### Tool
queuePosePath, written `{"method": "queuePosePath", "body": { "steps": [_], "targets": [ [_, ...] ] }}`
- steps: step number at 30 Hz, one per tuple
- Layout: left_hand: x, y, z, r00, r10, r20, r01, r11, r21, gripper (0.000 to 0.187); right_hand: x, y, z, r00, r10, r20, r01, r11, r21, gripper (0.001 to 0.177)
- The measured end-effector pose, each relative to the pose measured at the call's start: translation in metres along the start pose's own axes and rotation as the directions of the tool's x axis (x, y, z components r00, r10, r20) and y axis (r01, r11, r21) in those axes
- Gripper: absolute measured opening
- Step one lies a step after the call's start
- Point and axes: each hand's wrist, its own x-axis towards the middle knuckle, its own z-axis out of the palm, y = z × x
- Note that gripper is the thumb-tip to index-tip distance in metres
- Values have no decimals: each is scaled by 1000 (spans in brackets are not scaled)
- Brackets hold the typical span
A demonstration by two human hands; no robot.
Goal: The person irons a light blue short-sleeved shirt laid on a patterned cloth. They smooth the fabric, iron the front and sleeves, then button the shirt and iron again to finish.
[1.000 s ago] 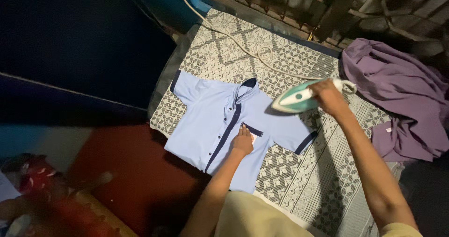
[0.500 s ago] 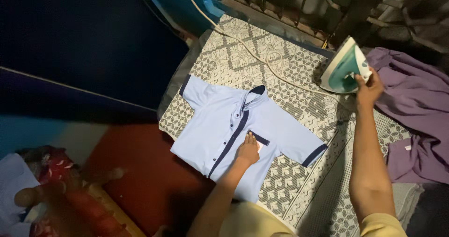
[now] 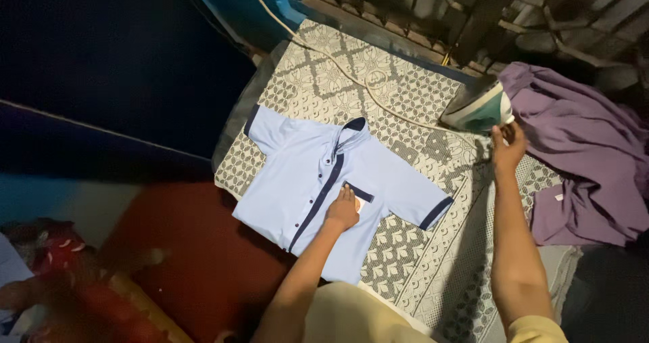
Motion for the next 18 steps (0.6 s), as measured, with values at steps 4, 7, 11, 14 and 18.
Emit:
{"method": "queuePosePath", "body": {
  "steps": [4, 7, 11, 14, 18],
  "targets": [
    [-2, -24, -14, 986, 127, -104, -145, 971, -189, 71, -27, -12, 7, 987, -63, -146, 19, 959, -283, 38],
    [-6, -50, -28, 940, 115, -320, -248, 877, -412, 56, -75, -20, 22, 997, 10, -81, -35, 951, -307, 20],
    [-7, -117, -63, 867, -220, -447, -105, 796, -595, 46, -147, -27, 81, 947, 305, 104, -239, 881, -409, 35],
    [0, -187, -82, 606, -305, -735, -36, 912, -408, 63, -193, -34, 128, 975, -20, 220, 172, 694, -700, 55],
    [-1, -257, -100, 559, -695, -451, 462, 713, -527, 99, -214, -49, 159, 977, -14, 212, 192, 492, -849, 62]
  ]
}}
